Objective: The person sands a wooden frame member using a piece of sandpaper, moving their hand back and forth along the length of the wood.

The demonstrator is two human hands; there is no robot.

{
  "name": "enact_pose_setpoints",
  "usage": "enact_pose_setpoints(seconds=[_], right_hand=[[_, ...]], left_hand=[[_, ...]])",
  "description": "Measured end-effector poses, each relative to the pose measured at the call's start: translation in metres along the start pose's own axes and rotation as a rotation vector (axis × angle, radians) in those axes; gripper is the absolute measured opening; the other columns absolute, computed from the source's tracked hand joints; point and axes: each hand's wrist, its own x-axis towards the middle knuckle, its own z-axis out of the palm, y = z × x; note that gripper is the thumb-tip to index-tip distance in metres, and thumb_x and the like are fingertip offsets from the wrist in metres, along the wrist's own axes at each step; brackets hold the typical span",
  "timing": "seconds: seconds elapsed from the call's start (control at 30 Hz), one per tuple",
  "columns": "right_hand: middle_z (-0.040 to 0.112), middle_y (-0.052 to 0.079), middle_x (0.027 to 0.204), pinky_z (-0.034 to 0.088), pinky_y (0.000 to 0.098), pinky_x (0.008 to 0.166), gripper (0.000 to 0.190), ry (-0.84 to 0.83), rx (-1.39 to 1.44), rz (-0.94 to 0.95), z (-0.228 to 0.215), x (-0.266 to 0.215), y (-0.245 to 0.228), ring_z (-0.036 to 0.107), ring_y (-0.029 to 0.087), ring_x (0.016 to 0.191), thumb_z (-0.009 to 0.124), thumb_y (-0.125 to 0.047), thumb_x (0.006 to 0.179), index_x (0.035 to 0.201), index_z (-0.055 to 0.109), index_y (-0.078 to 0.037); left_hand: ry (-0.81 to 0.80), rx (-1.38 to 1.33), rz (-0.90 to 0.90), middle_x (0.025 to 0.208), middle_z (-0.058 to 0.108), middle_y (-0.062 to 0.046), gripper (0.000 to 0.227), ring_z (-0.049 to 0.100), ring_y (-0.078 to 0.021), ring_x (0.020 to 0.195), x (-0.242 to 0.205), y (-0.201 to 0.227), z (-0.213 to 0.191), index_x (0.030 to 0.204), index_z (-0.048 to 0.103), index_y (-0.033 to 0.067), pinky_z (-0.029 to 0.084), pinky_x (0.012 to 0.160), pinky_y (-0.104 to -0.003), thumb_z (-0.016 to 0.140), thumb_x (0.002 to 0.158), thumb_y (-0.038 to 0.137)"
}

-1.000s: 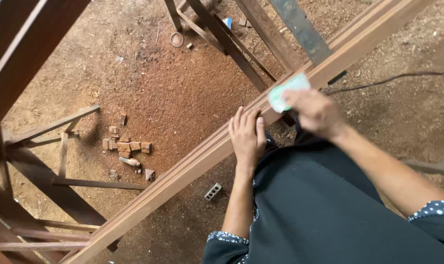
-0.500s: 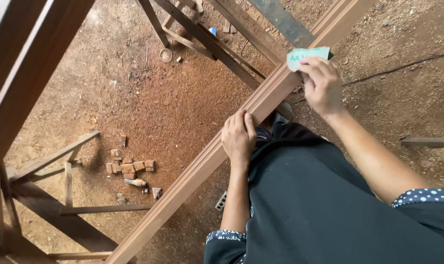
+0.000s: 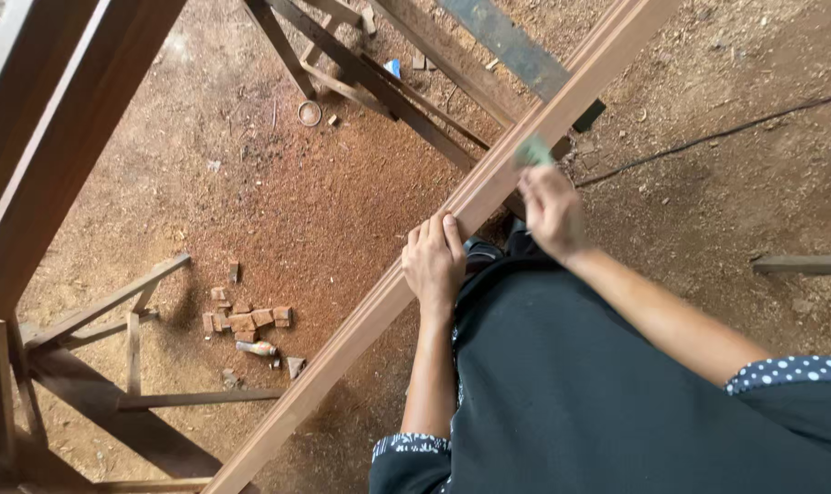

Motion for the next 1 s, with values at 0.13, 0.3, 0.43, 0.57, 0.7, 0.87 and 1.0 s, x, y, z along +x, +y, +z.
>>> enact_pose_setpoints(seconds=[0.13, 0.3, 0.43, 0.57, 0.7, 0.87, 1.0], right_hand=[[0.066, 0.013, 0.097, 0.053, 0.0253, 0.053, 0.008, -0.174, 0.061, -0.045, -0.013, 0.020, 0.012, 0.059, 0.017, 0.066, 0.055, 0.000, 0.107, 0.102, 0.061, -0.002], [0.063, 0.014, 0.100, 0.056, 0.0385, 0.084, 0.010, -0.123, 0.274, 0.030, -0.028, 0.040, -0.011, 0.062, 0.028, 0.092, 0.053, 0.002, 0.099, 0.104, 0.059, -0.004], [0.067, 0.013, 0.103, 0.056, 0.0420, 0.101, 0.017, -0.181, -0.125, -0.385, -0.022, 0.035, -0.022, 0.064, 0.035, 0.109, 0.062, 0.004, 0.090, 0.103, 0.063, -0.006], [0.067, 0.018, 0.133, 0.055, 0.0419, 0.106, 0.023, -0.072, -0.078, -0.211, -0.026, 0.042, 0.007, 0.063, 0.036, 0.125, 0.065, 0.009, 0.100, 0.122, 0.064, 0.000], [0.065, 0.017, 0.140, 0.051, 0.0482, 0.109, 0.037, -0.292, 0.031, -0.290, -0.022, 0.012, -0.026, 0.062, 0.033, 0.131, 0.066, 0.007, 0.093, 0.129, 0.065, -0.001], [0.064, 0.011, 0.142, 0.045, 0.0452, 0.122, 0.033, -0.231, 0.036, -0.285, -0.026, 0.018, -0.018, 0.058, 0.026, 0.138, 0.068, 0.004, 0.097, 0.128, 0.065, -0.007], [0.065, 0.011, 0.140, 0.045, 0.0468, 0.119, 0.038, -0.327, 0.050, -0.292, -0.020, 0.008, -0.021, 0.060, 0.029, 0.134, 0.066, 0.005, 0.091, 0.126, 0.067, -0.009]], left_hand=[[-0.014, 0.011, 0.004, 0.104, 0.076, -0.008, 0.035, 0.070, -0.0262, 0.098, 0.001, 0.001, -0.002, 0.111, 0.073, 0.0120, 0.051, 0.083, -0.041, 0.044, 0.106, 0.032], [-0.029, 0.025, -0.009, 0.103, 0.076, -0.006, 0.034, 0.070, -0.0264, 0.096, 0.001, 0.006, -0.004, 0.112, 0.072, 0.0128, 0.051, 0.082, -0.042, 0.045, 0.106, 0.033], [-0.012, 0.000, 0.021, 0.106, 0.075, -0.005, 0.033, 0.069, -0.0256, 0.100, 0.000, 0.005, -0.005, 0.113, 0.071, 0.0132, 0.050, 0.085, -0.041, 0.045, 0.106, 0.033], [-0.002, -0.015, 0.033, 0.111, 0.074, -0.006, 0.034, 0.067, -0.0259, 0.110, -0.005, 0.001, 0.000, 0.117, 0.070, 0.0119, 0.049, 0.094, -0.042, 0.045, 0.108, 0.033], [0.079, 0.064, 0.120, 0.127, 0.071, -0.008, 0.037, 0.056, -0.0293, 0.134, -0.006, 0.000, 0.009, 0.126, 0.068, 0.0096, 0.036, 0.115, -0.049, 0.044, 0.108, 0.032], [0.071, 0.152, 0.087, 0.142, 0.062, -0.006, 0.042, 0.043, -0.0274, 0.146, -0.020, 0.009, 0.020, 0.140, 0.060, 0.0122, 0.020, 0.121, -0.058, 0.044, 0.106, 0.032], [0.097, 0.153, 0.097, 0.150, 0.057, -0.005, 0.046, 0.044, -0.0253, 0.146, -0.020, 0.008, 0.027, 0.147, 0.054, 0.0129, 0.024, 0.123, -0.053, 0.045, 0.107, 0.033]])
